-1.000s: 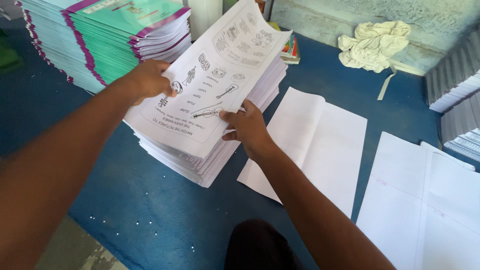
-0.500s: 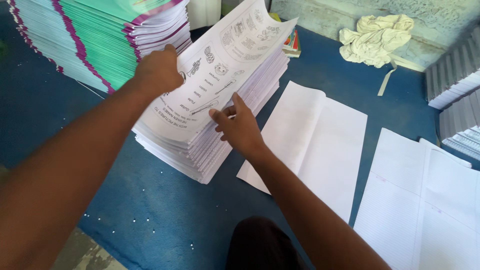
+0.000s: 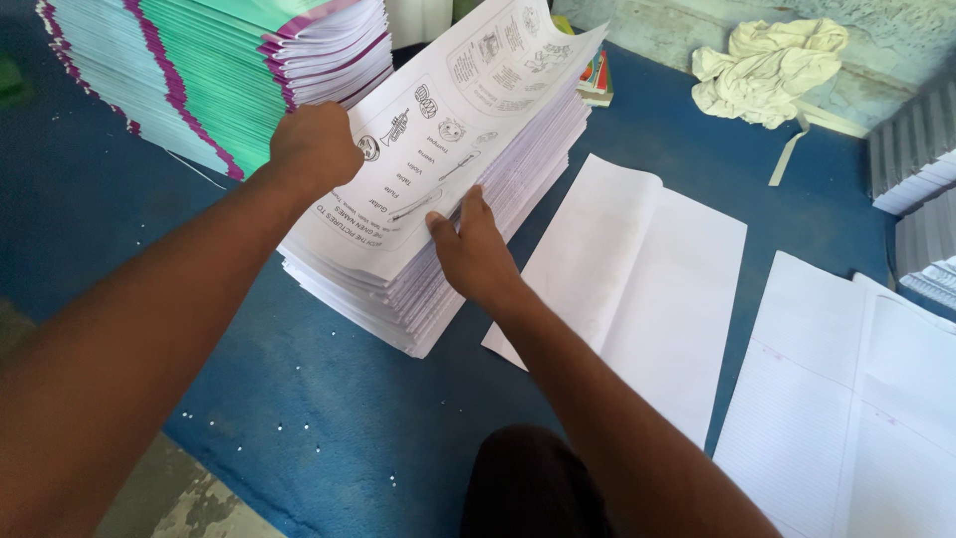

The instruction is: The person inserts printed sheets into folded paper covers and places the assembled units into a stack. The process is repeated multiple times with consistent hand motions.

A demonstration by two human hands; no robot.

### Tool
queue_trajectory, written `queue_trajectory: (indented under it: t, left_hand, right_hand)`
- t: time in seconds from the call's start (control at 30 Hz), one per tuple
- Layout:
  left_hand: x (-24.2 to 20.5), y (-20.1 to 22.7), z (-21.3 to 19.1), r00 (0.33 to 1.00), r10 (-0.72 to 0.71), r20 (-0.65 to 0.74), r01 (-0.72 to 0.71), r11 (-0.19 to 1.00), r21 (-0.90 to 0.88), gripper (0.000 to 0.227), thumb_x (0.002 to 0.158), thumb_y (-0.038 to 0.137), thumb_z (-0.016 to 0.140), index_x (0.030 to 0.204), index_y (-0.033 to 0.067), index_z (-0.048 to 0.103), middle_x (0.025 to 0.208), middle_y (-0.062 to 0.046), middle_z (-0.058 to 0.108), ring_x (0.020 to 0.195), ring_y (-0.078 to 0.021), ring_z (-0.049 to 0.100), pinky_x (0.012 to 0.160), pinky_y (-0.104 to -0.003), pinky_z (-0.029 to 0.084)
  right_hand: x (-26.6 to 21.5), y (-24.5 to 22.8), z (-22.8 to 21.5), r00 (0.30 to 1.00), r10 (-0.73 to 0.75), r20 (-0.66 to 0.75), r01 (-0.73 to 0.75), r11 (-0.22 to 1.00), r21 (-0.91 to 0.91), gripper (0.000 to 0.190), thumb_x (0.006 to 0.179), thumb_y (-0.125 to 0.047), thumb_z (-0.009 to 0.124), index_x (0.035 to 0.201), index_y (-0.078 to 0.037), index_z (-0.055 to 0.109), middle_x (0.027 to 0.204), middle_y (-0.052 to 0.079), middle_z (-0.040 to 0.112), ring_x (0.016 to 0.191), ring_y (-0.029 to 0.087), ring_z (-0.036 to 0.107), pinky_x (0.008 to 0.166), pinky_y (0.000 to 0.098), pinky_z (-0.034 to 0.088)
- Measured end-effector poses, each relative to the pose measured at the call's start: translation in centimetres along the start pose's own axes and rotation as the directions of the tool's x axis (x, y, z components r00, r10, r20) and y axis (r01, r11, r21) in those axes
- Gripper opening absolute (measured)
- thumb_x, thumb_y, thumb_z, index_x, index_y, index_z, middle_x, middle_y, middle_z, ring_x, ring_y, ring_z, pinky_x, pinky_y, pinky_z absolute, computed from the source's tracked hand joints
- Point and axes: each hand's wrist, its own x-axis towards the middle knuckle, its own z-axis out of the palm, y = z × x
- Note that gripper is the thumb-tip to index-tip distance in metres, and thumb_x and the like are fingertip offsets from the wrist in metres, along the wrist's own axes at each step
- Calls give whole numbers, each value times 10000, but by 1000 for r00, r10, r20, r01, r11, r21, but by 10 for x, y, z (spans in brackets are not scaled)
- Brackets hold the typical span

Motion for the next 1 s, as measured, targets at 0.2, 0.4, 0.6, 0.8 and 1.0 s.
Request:
queue_trajectory:
  t: [0.2,0.4,0.6,0.8,1.0]
  left_hand:
    - [1,4,8,994,-87,64,86,996,17,377,856,206,746,1155,-12,672,1179,-246,676,1116,-420,653,891,-529,542]
    - [-12,36,6,976,28,-215,5,988,154,778,773,200,749,1430,-77,439,1394,-280,463,1329,-469,367,990,-763,237]
    - [-37,100,-5,913,295,-281,-304,953,12,455,755,69,691,1206,25,648,1283,-241,524,1278,-433,418,998,-775,240]
    - [-77,179,2,817,479,-321,-528,846,-81,320,773,6,629,1046,126,747,1124,-175,588,1150,-401,493,1022,-735,262]
    - [-109,239,12,815,563,-139,-575,815,-75,251,804,57,655,1019,154,741,1111,-135,607,1136,-346,527,1064,-653,290]
  right_hand:
    - [4,3,-15,989,9,146,-22,996,85,844,978,-375,566,1501,165,184,1452,363,476,1326,395,563,1081,401,469]
    - [-14,23,-59,958,241,153,-266,948,173,984,897,-496,618,1552,52,131,1542,320,338,1286,388,557,944,490,571]
    - [-50,53,-125,907,411,93,-419,904,83,974,896,-509,605,1561,29,137,1514,333,363,1265,406,595,958,481,580]
    - [-97,72,-181,851,525,5,-525,851,29,895,937,-490,558,1569,15,175,1485,291,466,1273,370,603,980,444,569]
    - [-138,88,-230,803,589,-94,-590,807,20,875,952,-489,548,1571,3,172,1501,269,443,1280,361,591,990,445,562]
